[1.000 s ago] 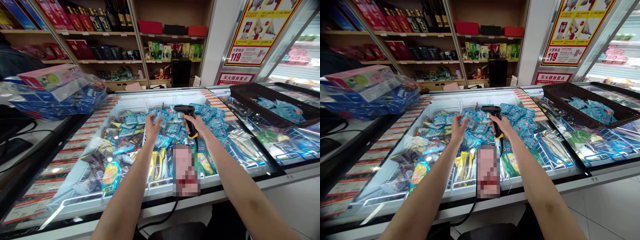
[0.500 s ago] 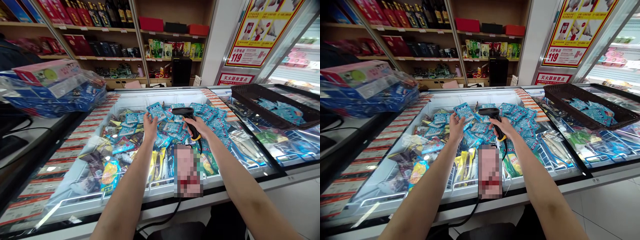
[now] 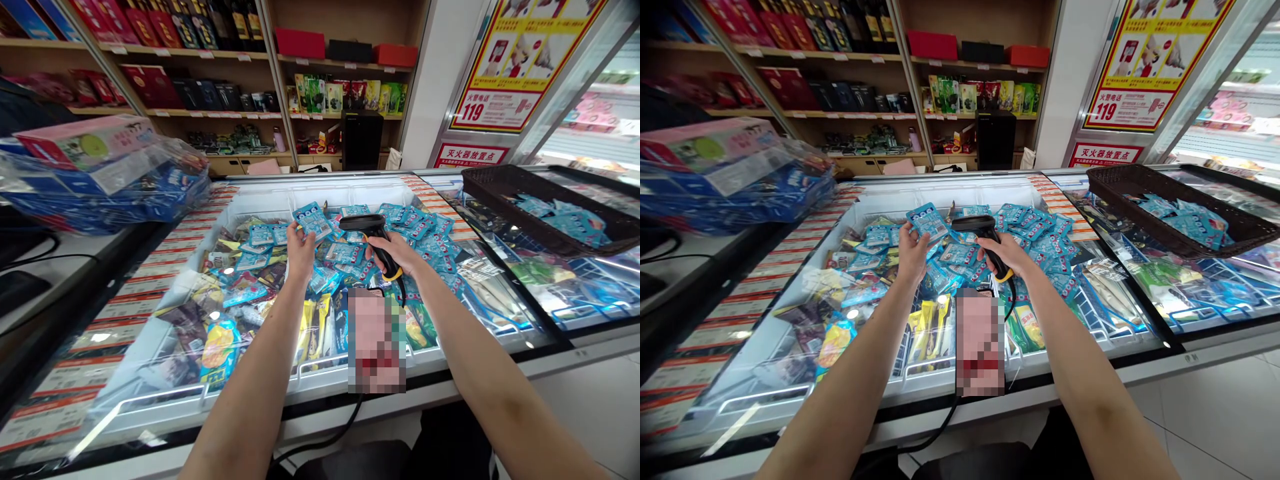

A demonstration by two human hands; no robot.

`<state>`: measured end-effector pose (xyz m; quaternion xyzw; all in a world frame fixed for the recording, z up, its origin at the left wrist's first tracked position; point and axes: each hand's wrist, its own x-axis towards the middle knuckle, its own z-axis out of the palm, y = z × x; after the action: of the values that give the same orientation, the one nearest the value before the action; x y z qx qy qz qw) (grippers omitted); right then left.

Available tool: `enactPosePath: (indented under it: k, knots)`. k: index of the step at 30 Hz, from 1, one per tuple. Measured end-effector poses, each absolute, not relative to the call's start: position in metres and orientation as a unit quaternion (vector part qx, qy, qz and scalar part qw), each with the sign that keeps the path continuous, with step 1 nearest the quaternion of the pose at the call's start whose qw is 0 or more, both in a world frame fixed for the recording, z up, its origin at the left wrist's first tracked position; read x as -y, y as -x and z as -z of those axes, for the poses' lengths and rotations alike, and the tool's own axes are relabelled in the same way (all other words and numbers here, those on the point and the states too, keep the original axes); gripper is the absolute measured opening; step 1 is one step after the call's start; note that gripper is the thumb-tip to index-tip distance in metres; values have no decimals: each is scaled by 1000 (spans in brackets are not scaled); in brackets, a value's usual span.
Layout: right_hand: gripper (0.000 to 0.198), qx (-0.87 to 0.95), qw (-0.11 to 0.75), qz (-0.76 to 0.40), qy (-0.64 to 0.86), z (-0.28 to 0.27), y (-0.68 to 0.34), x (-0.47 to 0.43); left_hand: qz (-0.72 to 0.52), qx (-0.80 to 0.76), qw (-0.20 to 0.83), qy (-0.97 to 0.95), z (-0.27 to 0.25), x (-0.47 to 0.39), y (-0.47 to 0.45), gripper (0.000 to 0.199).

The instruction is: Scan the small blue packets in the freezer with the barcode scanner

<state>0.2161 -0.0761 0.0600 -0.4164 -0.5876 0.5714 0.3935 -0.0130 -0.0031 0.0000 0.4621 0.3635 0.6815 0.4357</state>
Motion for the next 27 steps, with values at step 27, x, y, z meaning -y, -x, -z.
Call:
enactPosePath:
  k: [27]
  knots:
    - [35,574,404,-568,429,-55,-215,72,-659,-422,348,-516,4,-2,16,56]
